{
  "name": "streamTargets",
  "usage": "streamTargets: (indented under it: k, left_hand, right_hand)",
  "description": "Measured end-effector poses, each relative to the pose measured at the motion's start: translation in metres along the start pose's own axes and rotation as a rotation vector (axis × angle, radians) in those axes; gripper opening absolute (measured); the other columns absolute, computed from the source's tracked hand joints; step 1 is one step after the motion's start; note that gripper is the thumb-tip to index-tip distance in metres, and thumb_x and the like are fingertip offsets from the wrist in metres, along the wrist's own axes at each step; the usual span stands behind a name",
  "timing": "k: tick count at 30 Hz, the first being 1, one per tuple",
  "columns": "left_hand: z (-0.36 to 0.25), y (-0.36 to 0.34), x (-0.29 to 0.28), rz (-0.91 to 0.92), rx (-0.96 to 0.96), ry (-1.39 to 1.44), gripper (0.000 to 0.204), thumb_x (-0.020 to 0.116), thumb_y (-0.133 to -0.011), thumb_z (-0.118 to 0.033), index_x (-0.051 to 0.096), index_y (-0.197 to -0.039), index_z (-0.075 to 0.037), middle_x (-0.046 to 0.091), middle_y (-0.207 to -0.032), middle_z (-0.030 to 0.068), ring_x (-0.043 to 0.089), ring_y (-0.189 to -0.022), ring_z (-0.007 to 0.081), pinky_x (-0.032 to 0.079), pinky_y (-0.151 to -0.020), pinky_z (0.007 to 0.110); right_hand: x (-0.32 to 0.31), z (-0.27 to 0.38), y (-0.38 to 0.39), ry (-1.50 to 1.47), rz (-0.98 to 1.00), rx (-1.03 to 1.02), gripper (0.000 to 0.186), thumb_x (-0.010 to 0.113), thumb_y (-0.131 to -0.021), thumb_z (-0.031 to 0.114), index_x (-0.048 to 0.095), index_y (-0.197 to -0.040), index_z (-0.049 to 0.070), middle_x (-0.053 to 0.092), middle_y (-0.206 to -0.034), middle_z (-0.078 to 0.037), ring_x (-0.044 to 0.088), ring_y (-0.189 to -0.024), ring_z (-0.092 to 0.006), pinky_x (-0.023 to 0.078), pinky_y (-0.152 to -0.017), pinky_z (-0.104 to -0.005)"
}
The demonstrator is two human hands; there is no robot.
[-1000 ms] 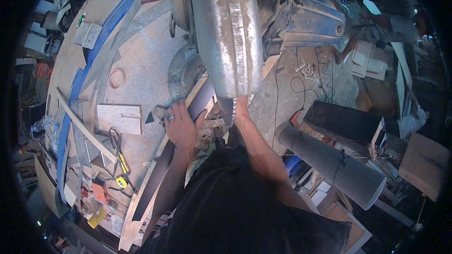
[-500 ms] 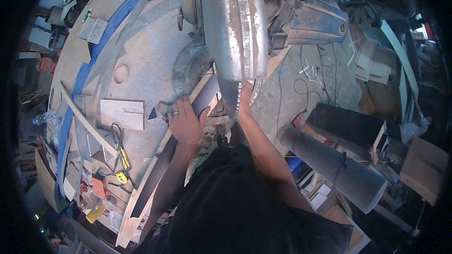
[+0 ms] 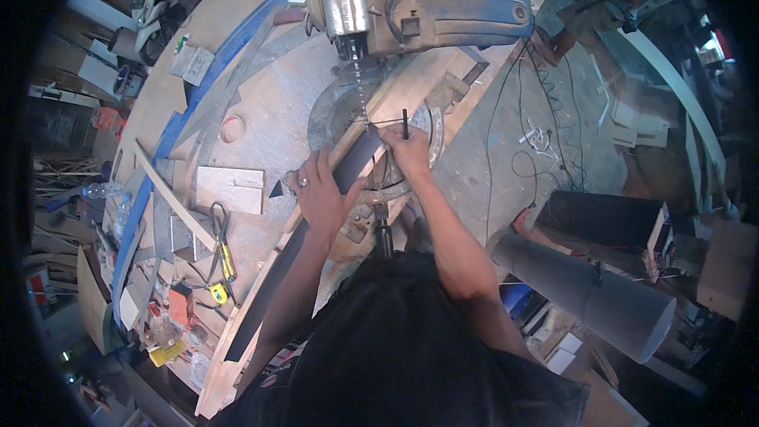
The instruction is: The person measures and marks wooden planks and black plastic strips using a tape measure, pencil, and try square in a woodworking shop. They align the strips on the planks, measure lengths, and draw cut lines to prepare for cutting.
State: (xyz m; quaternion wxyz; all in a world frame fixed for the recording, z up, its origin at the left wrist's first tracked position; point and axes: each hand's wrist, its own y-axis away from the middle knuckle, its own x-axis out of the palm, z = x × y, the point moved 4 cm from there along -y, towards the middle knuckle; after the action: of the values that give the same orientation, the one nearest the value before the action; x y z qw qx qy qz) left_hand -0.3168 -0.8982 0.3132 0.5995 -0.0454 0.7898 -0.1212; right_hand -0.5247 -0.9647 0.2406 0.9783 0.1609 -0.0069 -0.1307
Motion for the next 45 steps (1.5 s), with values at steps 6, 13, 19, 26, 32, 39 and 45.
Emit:
streamTargets:
  k: [6,13,19,26,32,39,45]
  left_hand:
    - [-0.016,0.021,-0.007,0.122,0.101,0.008,0.066,0.081,-0.089,-0.046,0.057,-0.138,-0.009,0.06,-0.128,0.0101,0.065,-0.109,0.0283,0.036,-0.1,0.057]
    - [-0.028,0.031,-0.009,0.083,0.183,0.066,0.057,0.084,-0.087,-0.04,0.063,-0.129,-0.007,0.061,-0.115,0.0093,0.066,-0.097,0.0284,0.035,-0.092,0.052]
    - [-0.034,0.035,-0.01,0.076,0.209,0.086,0.059,0.085,-0.087,-0.04,0.063,-0.131,-0.006,0.061,-0.113,0.0104,0.064,-0.093,0.0292,0.035,-0.09,0.05]
    - [-0.03,0.033,-0.012,0.056,0.219,0.064,0.06,0.085,-0.086,-0.04,0.063,-0.131,-0.006,0.061,-0.114,0.0099,0.063,-0.097,0.028,0.035,-0.091,0.05]
    - [-0.027,0.032,-0.006,0.105,0.199,0.097,0.064,0.086,-0.085,-0.039,0.062,-0.134,-0.006,0.061,-0.115,0.009,0.062,-0.101,0.0265,0.035,-0.092,0.05]
    - [-0.021,0.029,-0.004,0.101,0.162,0.102,0.065,0.087,-0.083,-0.039,0.062,-0.135,-0.009,0.06,-0.117,0.0066,0.063,-0.103,0.0261,0.036,-0.093,0.052]
    - [-0.01,0.022,0.004,0.104,0.077,0.058,0.064,0.087,-0.084,-0.039,0.062,-0.137,-0.012,0.058,-0.125,0.0061,0.057,-0.12,0.028,0.034,-0.097,0.058]
  right_hand:
    - [-0.032,0.021,0.018,-0.144,0.181,0.143,0.02,0.084,-0.091,0.015,0.079,-0.103,0.0,0.068,-0.079,0.001,0.057,-0.065,-0.009,0.042,-0.061,-0.0267]
    - [-0.06,0.034,0.008,-0.037,0.363,0.361,0.029,0.085,-0.089,0.014,0.079,-0.114,-0.001,0.068,-0.084,0.002,0.057,-0.074,-0.0066,0.039,-0.057,-0.0263]
    - [-0.058,0.051,-0.004,0.246,0.435,0.13,0.026,0.084,-0.089,0.013,0.081,-0.114,0.003,0.063,-0.079,0.005,0.049,-0.063,-0.0063,0.034,-0.052,-0.0263]
    - [-0.044,0.049,-0.001,0.0,0.525,0.249,0.028,0.084,-0.088,0.014,0.08,-0.115,0.007,0.064,-0.079,0.007,0.048,-0.064,-0.0053,0.031,-0.053,-0.0238]
    - [-0.044,0.037,-0.003,0.04,0.401,0.109,0.026,0.085,-0.087,0.014,0.079,-0.11,0.005,0.067,-0.082,0.005,0.048,-0.066,-0.0051,0.033,-0.056,-0.0226]
    - [-0.06,0.02,-0.003,0.018,0.182,0.138,0.032,0.083,-0.095,0.033,0.079,-0.104,0.003,0.073,-0.083,-0.001,0.051,-0.064,-0.0056,0.038,-0.059,-0.0234]
    - [-0.037,0.005,0.019,-0.011,0.169,0.118,0.031,0.083,-0.097,0.032,0.079,-0.103,0.002,0.077,-0.087,-0.003,0.059,-0.068,-0.006,0.042,-0.062,-0.0238]
